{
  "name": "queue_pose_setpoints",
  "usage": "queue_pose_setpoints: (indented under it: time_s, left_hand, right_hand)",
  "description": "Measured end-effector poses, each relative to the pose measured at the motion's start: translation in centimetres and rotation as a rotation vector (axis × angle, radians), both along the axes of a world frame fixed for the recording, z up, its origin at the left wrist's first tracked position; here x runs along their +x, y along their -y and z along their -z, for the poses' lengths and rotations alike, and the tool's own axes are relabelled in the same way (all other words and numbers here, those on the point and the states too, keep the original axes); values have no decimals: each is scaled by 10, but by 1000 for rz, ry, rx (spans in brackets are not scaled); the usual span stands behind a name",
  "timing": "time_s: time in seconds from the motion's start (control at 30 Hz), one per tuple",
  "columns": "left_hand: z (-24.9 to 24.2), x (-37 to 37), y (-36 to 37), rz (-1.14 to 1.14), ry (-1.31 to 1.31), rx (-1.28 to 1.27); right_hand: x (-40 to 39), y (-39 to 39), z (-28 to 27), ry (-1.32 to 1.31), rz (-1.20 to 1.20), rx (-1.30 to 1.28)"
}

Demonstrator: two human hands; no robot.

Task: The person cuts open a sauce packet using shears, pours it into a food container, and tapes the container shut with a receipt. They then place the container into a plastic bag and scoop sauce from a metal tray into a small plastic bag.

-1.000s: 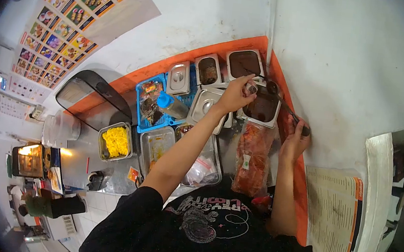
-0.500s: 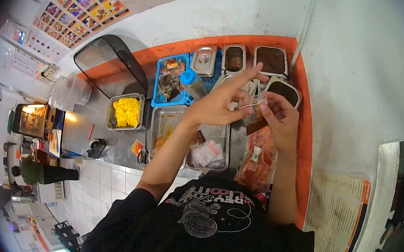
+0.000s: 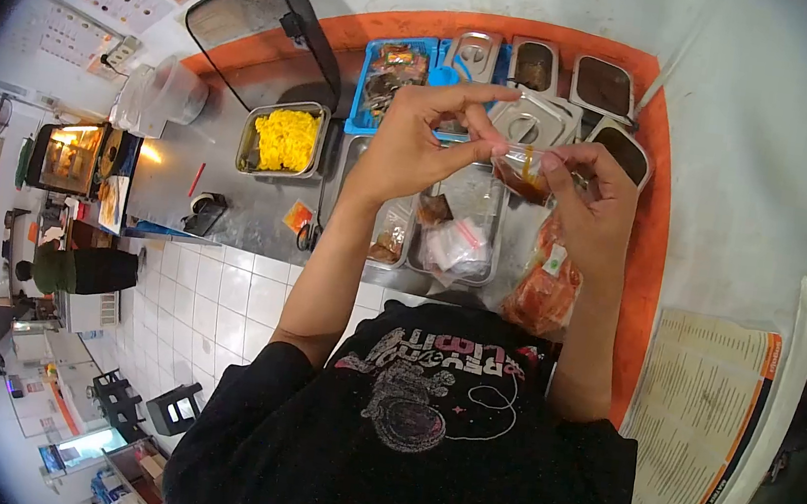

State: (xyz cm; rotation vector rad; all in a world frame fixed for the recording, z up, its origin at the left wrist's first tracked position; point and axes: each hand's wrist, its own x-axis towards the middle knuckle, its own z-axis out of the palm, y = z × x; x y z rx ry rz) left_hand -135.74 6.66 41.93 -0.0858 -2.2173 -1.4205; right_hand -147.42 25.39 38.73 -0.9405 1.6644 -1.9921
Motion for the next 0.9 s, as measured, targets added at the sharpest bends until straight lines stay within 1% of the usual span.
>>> queue_pose_setpoints:
  time_s: [0.07,0.13,0.17,0.2,0.27,0.3,0.37,0.43,0.5,0.53,0.57,0.6,0.67,0.73,0.8,0.83,0.9]
  left_hand:
    - [-1,12,-1,-30,-11,-15]
    - [0,24,-3,-41,-96,53]
    - [-2,32,-1,-43,-39,22]
    - [-1,40,1,-70,-40,15]
    - [2,54,4,-85,-56,-17]
    - [1,63,3,-93,-16,62]
    - [14,76,9,-92,-98,79]
    - [21,94,14,-116,-164,66]
    - [22,117,18,-116,-140,83]
    - [21,132,21,-170,-141,57]
    - [20,145,23,-173,-128,45]
    - [19,159,26,-167,-116,39]
    - [22,186,35,-198,-92,36]
    - [29,206,43,-195,-74,51]
    - [37,227,48,-194,-2,28]
    - [43,235,51,-177,-12,48]
    - [57,244,55,-152,117,31]
  right_hand:
    - [11,4,-1,-132,9,46]
    - [24,5,-3,-136,1,85]
    - [30,9,-3,-138,-17,100]
    - [36,12,-3,-139,-34,114]
    - [49,23,-4,-231,-81,70]
    - [58,27,-7,-247,-97,112]
    - [70,32,-2,-337,-65,228]
    - [89,40,1,-297,-82,215]
    - [105,46,6,-311,-141,222]
    - [112,51,10,-340,-171,206]
    - [121,57,13,-405,-190,151]
    - [129,62,13,-408,-224,134]
    - [145,69,13,-442,-344,221]
    - [160,75,15,-493,-351,265]
    - [172,75,24,-442,-388,274]
    - [178,75,28,-447,-374,298]
    - [186,76,40,-389,-352,325]
